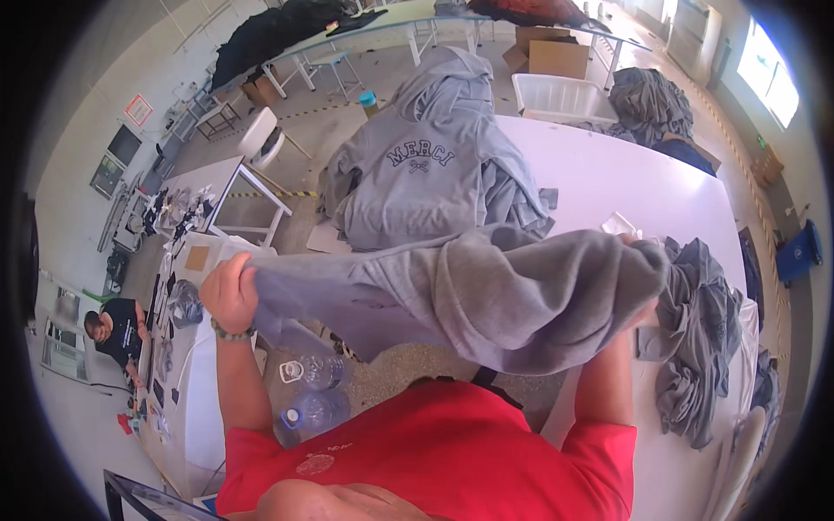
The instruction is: Ironing and folding a grey sweatshirt on a professional worktable.
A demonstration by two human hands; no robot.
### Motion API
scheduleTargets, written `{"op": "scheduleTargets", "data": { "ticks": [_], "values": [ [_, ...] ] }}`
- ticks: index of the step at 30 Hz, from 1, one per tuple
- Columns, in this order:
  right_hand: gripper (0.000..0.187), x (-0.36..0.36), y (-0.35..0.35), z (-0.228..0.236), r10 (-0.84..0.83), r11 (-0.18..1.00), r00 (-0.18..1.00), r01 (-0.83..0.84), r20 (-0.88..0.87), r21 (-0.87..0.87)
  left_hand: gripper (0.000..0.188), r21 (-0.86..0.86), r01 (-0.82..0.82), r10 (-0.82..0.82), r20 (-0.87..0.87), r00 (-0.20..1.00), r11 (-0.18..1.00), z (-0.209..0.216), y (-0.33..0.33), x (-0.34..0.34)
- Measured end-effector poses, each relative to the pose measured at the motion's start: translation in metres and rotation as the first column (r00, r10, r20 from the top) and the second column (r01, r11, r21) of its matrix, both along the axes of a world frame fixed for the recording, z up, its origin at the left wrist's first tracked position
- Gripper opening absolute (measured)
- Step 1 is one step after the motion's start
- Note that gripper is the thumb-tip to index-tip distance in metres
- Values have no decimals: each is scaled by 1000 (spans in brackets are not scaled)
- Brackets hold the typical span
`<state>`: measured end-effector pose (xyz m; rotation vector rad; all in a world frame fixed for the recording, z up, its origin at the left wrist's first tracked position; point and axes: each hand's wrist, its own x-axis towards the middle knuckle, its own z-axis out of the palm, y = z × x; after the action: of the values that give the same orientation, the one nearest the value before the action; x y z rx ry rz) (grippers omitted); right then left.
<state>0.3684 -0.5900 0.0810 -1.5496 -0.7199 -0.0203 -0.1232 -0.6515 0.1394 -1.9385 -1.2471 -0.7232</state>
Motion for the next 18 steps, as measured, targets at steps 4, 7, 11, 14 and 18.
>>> {"op": "scheduleTargets", "data": {
  "ticks": [4,7,11,14,18],
  "values": [
    [16,19,20,-23,356,884,755,-463,551,64,20,-1,-127,127,-104,986,992,6,5,-38],
    [12,7,30,12,227,964,826,-267,517,4,21,118,-131,147,-137,980,984,29,46,-58],
    [31,-86,84,113,202,962,500,-263,842,-75,25,201,15,31,-223,974,980,83,133,-93],
    [23,-45,268,140,520,801,819,-566,242,197,23,218,123,-83,-184,979,968,95,274,-100],
    [52,-19,432,95,427,903,661,-280,618,-325,39,62,33,-23,-161,987,997,65,444,-82]
  ]
}}
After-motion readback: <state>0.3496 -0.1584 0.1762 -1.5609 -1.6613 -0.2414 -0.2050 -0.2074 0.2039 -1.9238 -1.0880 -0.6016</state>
